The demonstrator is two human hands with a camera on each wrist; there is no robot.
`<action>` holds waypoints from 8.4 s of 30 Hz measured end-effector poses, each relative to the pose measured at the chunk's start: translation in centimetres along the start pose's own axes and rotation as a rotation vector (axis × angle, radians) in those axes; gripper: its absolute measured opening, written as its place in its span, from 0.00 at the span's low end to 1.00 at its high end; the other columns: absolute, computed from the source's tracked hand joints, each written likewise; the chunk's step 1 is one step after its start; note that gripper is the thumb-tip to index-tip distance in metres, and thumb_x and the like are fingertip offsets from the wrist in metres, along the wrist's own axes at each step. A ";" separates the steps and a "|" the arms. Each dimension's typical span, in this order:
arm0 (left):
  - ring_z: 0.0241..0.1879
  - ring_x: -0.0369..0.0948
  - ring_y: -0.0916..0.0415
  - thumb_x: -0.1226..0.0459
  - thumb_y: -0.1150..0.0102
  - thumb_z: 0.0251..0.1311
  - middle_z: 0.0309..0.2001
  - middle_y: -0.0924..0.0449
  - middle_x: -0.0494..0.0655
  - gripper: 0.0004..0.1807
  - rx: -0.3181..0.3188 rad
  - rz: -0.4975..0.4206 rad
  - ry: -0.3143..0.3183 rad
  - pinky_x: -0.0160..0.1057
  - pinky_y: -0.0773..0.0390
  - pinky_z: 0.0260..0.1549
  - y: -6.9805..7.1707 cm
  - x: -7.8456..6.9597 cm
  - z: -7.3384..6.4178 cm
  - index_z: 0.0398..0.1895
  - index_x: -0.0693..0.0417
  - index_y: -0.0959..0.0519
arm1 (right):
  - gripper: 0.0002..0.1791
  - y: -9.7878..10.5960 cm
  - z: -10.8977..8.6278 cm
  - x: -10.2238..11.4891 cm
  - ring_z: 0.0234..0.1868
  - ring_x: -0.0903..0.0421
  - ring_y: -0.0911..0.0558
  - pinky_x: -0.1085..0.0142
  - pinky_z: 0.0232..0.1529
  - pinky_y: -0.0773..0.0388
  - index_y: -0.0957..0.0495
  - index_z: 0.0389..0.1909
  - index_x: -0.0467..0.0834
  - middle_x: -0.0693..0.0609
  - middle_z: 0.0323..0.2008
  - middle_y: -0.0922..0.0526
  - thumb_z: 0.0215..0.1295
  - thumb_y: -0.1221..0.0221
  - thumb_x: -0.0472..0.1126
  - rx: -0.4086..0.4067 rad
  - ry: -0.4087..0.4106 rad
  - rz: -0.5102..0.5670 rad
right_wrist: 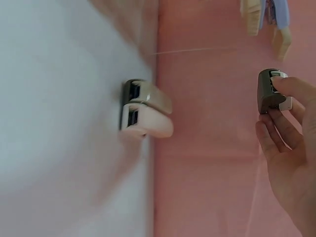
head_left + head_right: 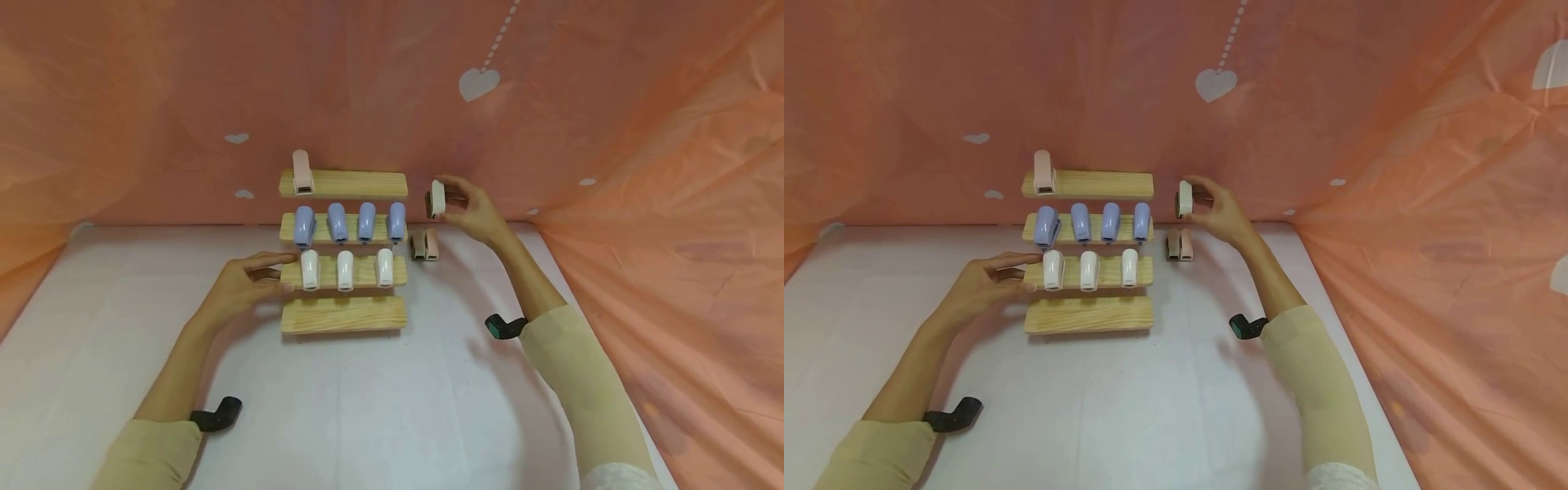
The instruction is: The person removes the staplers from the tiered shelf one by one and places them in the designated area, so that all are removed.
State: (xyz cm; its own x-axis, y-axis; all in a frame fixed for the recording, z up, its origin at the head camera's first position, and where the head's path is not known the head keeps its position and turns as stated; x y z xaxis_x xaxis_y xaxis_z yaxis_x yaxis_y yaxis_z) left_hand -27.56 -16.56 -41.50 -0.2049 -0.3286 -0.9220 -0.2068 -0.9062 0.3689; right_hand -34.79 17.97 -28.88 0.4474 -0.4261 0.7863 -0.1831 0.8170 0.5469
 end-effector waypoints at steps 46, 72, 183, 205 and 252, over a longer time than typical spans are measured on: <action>0.50 0.40 0.21 0.64 0.27 0.56 0.60 0.23 0.50 0.27 -0.004 -0.005 -0.026 0.29 0.23 0.49 0.0 0.2 0.1 0.61 0.52 0.20 | 0.39 -1.5 -3.3 -13.4 0.64 0.33 0.29 0.48 0.63 0.29 0.39 0.70 0.28 0.28 0.64 0.31 0.56 0.38 0.18 0.058 -0.256 0.116; 0.48 0.40 0.21 0.62 0.27 0.56 0.60 0.24 0.51 0.27 0.003 -0.024 -0.019 0.30 0.21 0.47 -0.1 0.5 0.1 0.61 0.54 0.20 | 0.40 -2.8 -3.4 -16.7 0.60 0.35 0.24 0.56 0.59 0.24 0.38 0.70 0.31 0.29 0.62 0.28 0.56 0.34 0.22 0.018 -0.268 0.065; 0.43 0.36 0.18 0.69 0.30 0.58 0.55 0.22 0.40 0.27 0.054 -0.156 -0.025 0.32 0.18 0.40 -0.1 -0.4 -0.4 0.62 0.62 0.23 | 0.39 -11.8 9.6 10.2 0.59 0.60 0.23 0.73 0.59 0.29 0.32 0.70 0.44 0.51 0.62 0.23 0.59 0.29 0.43 0.229 0.196 -0.049; 0.44 0.35 0.18 0.68 0.29 0.58 0.55 0.22 0.38 0.27 0.033 -0.122 -0.016 0.31 0.19 0.42 0.5 0.0 -0.8 0.62 0.61 0.23 | 0.45 -15.0 11.3 9.2 0.60 0.63 0.26 0.78 0.58 0.33 0.33 0.71 0.44 0.52 0.63 0.24 0.54 0.26 0.49 0.267 0.102 -0.136; 0.44 0.35 0.19 0.68 0.30 0.58 0.54 0.23 0.40 0.27 0.020 -0.064 -0.063 0.28 0.20 0.43 0.6 -0.8 -0.5 0.62 0.61 0.23 | 0.39 -10.3 7.2 10.1 0.59 0.57 0.22 0.61 0.61 0.26 0.35 0.73 0.45 0.48 0.68 0.29 0.61 0.30 0.37 0.183 0.160 0.066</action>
State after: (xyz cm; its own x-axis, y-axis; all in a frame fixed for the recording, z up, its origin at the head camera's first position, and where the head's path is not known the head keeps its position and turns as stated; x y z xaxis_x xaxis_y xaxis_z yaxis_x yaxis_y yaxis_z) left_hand -27.03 -17.03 -40.63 -0.2502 -0.2519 -0.9349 -0.2403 -0.9192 0.3120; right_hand -34.69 2.40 -24.50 0.5597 -0.2951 0.7744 -0.3651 0.7510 0.5501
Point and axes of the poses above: each hand's wrist, its own z-axis towards the middle knuckle, its own y-axis out of the back of the hand, x = y × z, the point moved 9 cm from there along z, towards the middle knuckle
